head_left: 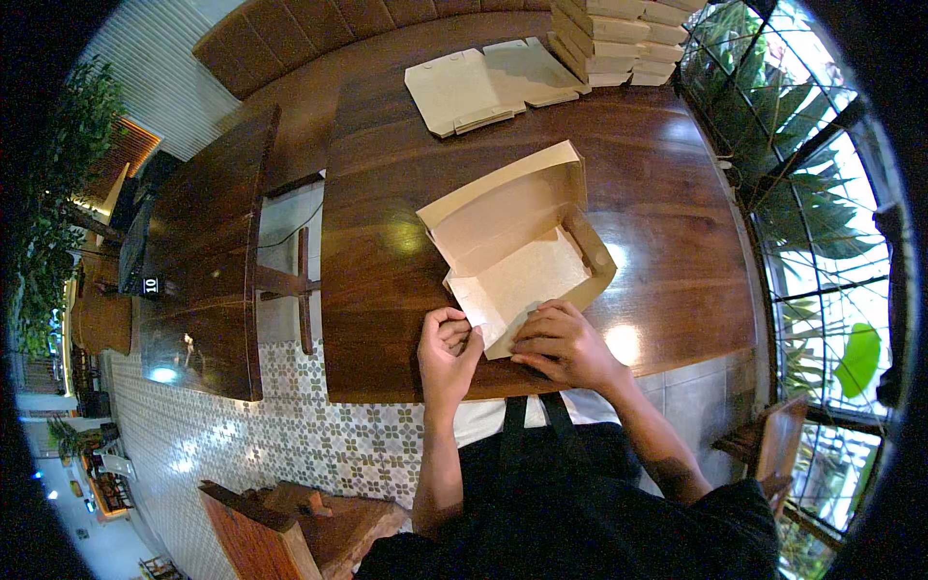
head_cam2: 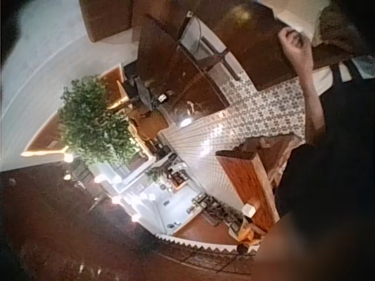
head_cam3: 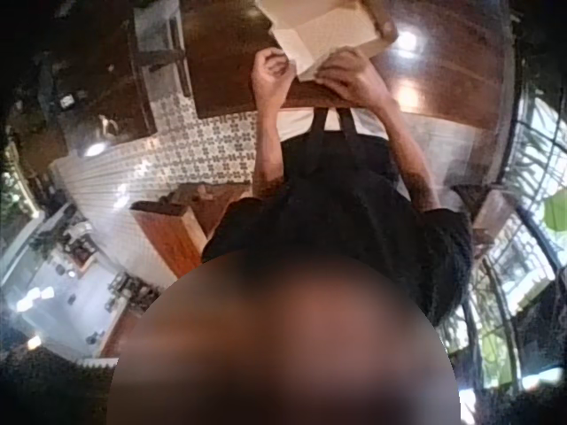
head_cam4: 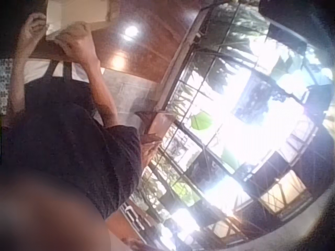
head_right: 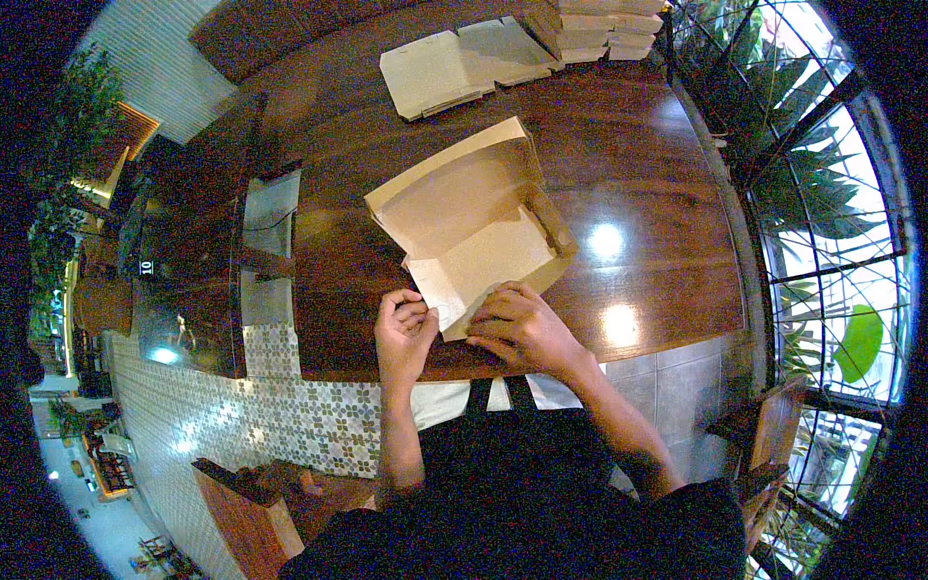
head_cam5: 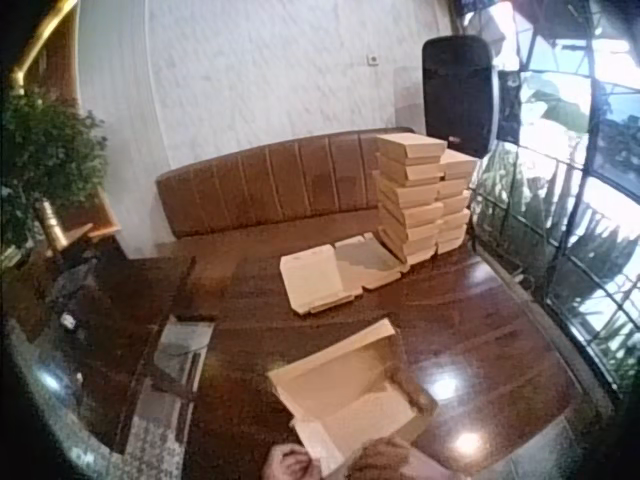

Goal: The person assembles flat cardboard boxes by folding the sides and inserting tabs into slots to form rectangular containers. The person then stacks the completed boxes on a wooden table.

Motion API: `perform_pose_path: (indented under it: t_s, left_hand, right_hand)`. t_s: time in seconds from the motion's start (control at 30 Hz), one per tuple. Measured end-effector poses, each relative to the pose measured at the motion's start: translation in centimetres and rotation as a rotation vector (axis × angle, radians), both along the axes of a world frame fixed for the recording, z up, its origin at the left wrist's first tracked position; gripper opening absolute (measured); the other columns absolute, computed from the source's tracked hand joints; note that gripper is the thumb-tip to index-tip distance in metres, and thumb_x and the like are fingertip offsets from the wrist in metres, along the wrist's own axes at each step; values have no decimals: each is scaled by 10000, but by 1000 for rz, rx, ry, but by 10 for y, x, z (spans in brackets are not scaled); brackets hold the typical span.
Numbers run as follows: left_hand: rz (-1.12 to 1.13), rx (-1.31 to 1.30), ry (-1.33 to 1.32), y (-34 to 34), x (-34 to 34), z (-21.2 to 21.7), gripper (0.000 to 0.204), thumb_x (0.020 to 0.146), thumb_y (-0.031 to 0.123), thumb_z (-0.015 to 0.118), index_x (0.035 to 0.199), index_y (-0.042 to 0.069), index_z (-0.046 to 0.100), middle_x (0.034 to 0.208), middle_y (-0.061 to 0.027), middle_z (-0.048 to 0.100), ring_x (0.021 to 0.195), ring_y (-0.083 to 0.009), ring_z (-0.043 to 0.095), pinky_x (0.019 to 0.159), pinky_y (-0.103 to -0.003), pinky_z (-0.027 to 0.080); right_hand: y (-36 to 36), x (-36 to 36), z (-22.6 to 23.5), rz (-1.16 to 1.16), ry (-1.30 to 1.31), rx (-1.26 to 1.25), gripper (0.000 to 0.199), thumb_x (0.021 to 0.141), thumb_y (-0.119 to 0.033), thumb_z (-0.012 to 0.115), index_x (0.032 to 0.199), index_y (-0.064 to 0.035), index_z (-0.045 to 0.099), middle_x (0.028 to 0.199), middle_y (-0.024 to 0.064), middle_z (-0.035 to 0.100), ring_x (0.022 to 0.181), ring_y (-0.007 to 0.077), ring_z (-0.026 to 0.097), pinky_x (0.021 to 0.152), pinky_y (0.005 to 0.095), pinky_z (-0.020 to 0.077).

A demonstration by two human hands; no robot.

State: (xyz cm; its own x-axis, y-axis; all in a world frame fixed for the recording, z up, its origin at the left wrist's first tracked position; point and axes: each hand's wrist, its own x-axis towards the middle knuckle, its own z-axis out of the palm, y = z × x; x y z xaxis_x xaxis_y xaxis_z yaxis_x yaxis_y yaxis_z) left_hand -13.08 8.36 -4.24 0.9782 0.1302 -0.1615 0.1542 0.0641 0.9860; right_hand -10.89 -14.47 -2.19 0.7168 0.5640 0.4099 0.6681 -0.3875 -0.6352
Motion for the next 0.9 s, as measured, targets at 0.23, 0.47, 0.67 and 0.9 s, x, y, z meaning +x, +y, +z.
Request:
perform_pose_path:
  t_s: [0.23, 0.47, 0.67, 0.9]
  left_hand:
    - [52, 3, 78, 9, 2, -1, 416, 917, -14, 777, 1252, 23, 533, 1053, -146, 715, 948, -174, 701, 840, -301, 590]
    - [33, -91, 148, 18, 5, -4, 434, 920, 9, 780, 1274, 56, 534, 994, -95, 727, 760, -87, 637, 573, -233, 490]
    - [16, -102, 139, 14, 6, 2, 432, 933, 17, 778, 1278, 58, 522, 1019, -97, 744, 768, -72, 625, 630, -219, 465]
    - [150, -284, 116, -10, 1, 12, 421, 944, 56, 806, 1260, 25, 531, 1046, -131, 744, 795, -105, 645, 680, -226, 508]
  right_hand:
    - [14, 0, 5, -121, -107, -180, 175, 843, -246, 844, 975, -140, 795, 1059, 8, 752, 1073, 243, 676, 1040, 460, 493]
    - [21, 11, 11, -38, -156, -129, 181, 827, -136, 805, 1005, -140, 774, 1014, -6, 744, 1013, 229, 680, 971, 424, 509]
    - [36, 10, 23, -365, 37, 54, 116, 884, -158, 766, 973, -87, 745, 913, 67, 749, 857, 287, 716, 796, 420, 530]
    - [52, 11, 25, -502, 112, 26, 150, 886, -169, 777, 988, -60, 793, 848, 110, 748, 799, 314, 707, 756, 431, 525]
